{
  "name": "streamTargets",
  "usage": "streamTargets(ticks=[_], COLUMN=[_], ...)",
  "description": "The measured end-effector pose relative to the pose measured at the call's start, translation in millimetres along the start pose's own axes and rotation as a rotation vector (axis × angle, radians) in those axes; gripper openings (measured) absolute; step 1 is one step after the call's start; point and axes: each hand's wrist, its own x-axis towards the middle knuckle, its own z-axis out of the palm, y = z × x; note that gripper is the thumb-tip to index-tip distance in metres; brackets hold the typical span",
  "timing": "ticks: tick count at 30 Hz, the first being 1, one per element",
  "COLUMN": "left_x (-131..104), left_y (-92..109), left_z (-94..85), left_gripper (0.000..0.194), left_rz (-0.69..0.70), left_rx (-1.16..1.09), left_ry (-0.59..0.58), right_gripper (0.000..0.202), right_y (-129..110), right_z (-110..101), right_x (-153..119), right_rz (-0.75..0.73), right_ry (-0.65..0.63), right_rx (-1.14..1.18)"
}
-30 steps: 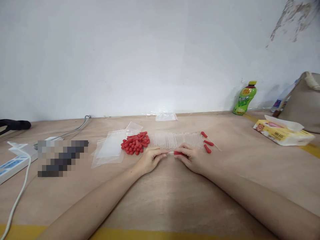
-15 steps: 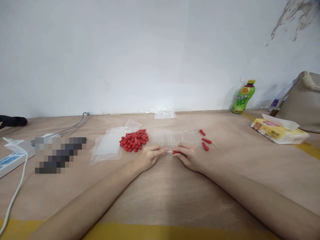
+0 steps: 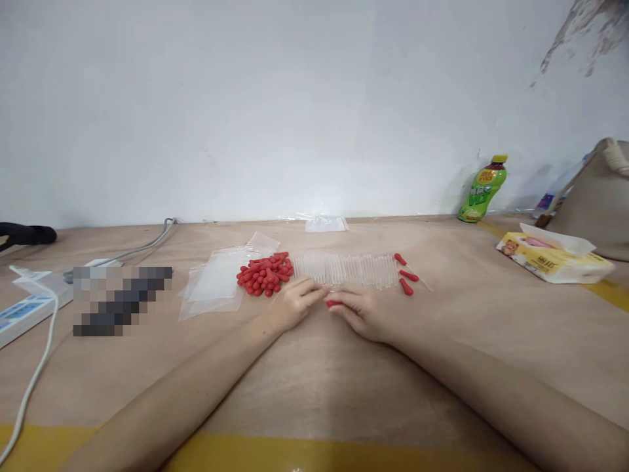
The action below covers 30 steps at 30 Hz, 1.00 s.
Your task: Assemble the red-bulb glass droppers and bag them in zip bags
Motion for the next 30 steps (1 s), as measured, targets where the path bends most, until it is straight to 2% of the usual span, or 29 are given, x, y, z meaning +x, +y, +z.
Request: streamTargets(ticks=[3, 5, 8, 13, 24, 30], left_x=[-2, -4, -5, -6, -4, -5], left_y=[-4, -5, -4, 0, 2, 1], left_z=[-0.9, 0.0, 3.7, 7.3, 4.6, 5.2], left_gripper=[0.022, 0.021, 0.018, 0.020, 0.021, 0.023], left_rz=[-0.106, -0.138, -0.175, -0.192, -0.208, -0.182], left_rx=[-0.020, -0.050, -0.083, -0.139, -0.174, -0.184], left_ry=[0.095, 0.126, 0.144, 0.098, 0.057, 0.050], right_gripper=[0.021, 0.021, 0.016, 0.013, 0.012, 0.014], right_y=[14, 25, 31, 21, 21, 18], right_z=[-5, -8, -8, -3, 1, -1], right_x=[-6, -11, -13, -6, -7, -7], right_rz=[0.102, 0.187, 0.264, 0.250, 0.265, 0.201], right_ry=[0.165, 0.194, 0.145, 0.064, 0.081, 0.040], right_rx=[-0.051, -0.085, -0.075, -0.027, 0.004, 0.021])
